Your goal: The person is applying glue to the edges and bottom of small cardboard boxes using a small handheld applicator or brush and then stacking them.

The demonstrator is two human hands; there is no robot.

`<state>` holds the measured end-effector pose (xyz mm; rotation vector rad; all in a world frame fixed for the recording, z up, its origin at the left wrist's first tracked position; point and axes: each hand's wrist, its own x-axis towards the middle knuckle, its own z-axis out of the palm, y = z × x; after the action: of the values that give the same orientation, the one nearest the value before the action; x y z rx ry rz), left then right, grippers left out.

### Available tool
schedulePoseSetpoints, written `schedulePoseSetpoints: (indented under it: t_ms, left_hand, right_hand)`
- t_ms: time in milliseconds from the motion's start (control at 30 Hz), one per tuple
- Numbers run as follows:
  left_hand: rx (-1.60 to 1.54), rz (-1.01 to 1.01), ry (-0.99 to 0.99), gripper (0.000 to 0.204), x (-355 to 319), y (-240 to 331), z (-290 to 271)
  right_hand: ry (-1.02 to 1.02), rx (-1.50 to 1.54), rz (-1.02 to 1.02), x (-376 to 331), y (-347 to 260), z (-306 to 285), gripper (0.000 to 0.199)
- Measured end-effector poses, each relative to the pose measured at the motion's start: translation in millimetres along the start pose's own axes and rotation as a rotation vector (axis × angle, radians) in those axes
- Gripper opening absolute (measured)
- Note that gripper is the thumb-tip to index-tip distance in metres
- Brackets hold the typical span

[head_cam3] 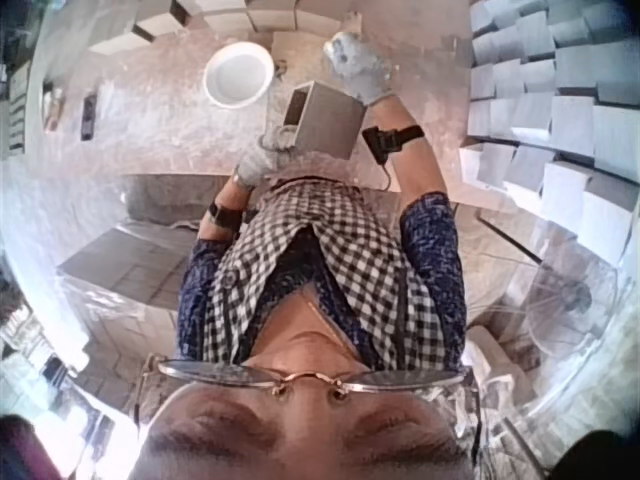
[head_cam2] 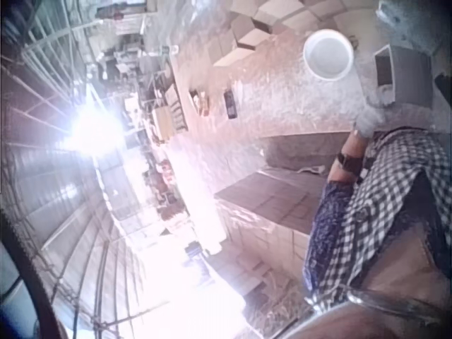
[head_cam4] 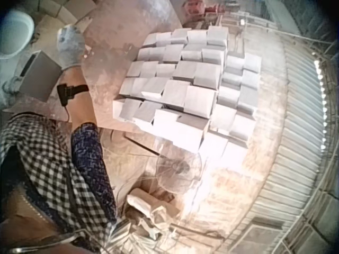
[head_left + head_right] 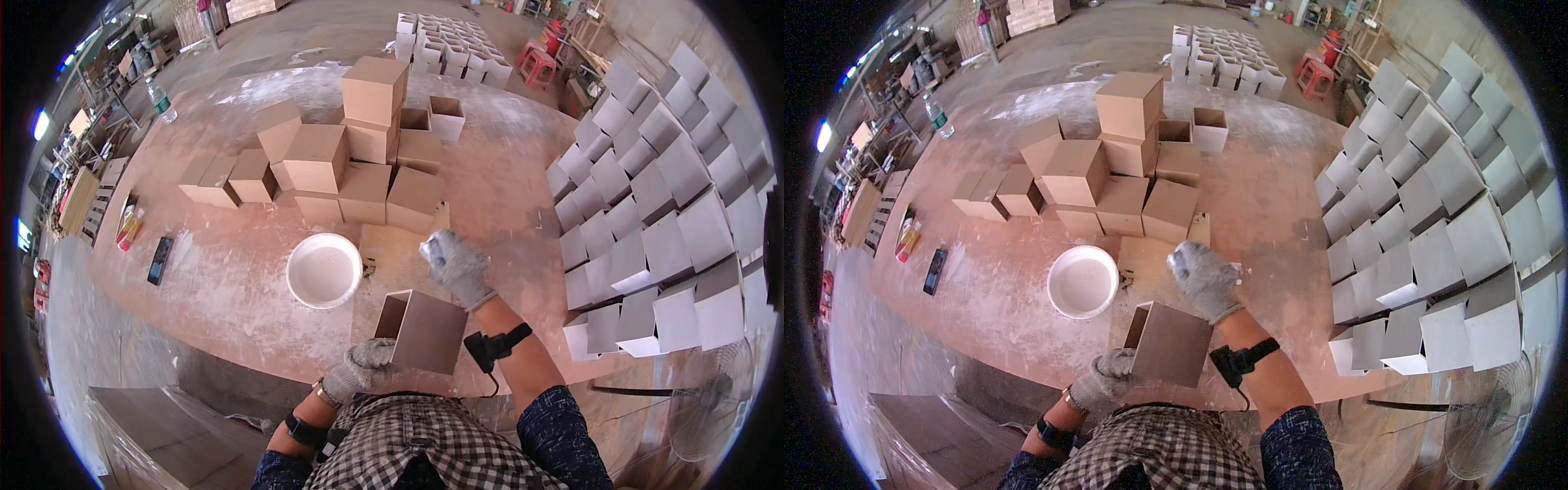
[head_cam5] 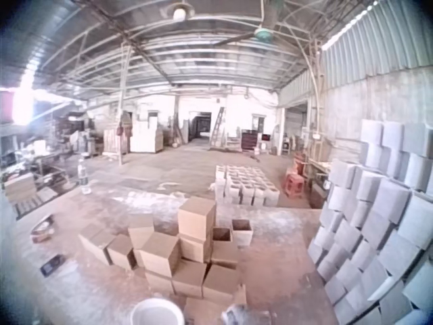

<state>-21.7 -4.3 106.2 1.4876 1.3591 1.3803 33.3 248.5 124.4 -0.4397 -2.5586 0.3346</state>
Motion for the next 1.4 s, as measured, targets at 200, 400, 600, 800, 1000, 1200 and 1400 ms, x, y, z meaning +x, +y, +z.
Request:
schedulePoseSetpoints:
  t_ms: [200, 400, 600, 800, 1000, 1200, 1400]
  left_hand:
    - [0.135, 0.077, 0.130, 0.036, -22.9, -13.8, -14.1]
    - [0.385, 0.255, 0.138, 0.031, -22.0, -8.2, -30.7]
    - [1.084, 0.299, 0.203, 0.049, -20.2, 38.7, -35.5]
    - [1.305, 0.413, 0.107, 0.034, -25.6, 46.8, -49.1]
    - [1.364, 0.359, 0.059, 0.049, -37.0, 37.3, -49.0]
    - [1.386, 0.371, -0.026, 0.048, -24.1, 45.0, -46.5]
    - [1.520, 0.437, -0.034, 0.044, -6.9, 51.3, -43.2]
  right_hand:
    - [-0.084, 0.909, 0.762, -22.6, 31.8, -40.5, 0.022]
    - [0.249, 0.800, 0.538, -57.3, 46.1, -53.8, 0.007]
    - [0.318, 1.098, 0.610, -91.6, 49.9, -37.4, 0.003]
    - [0.238, 1.218, 0.595, -92.4, 14.6, -40.7, 0.004]
    - [0.201, 1.221, 0.586, -90.4, 8.4, -36.3, 0.008]
    - [0.350, 0.842, 0.345, -25.5, -63.3, -84.0, 0.004]
    - [0.275, 0.360, -0.113, -4.3, -107.5, -91.5, 0.009]
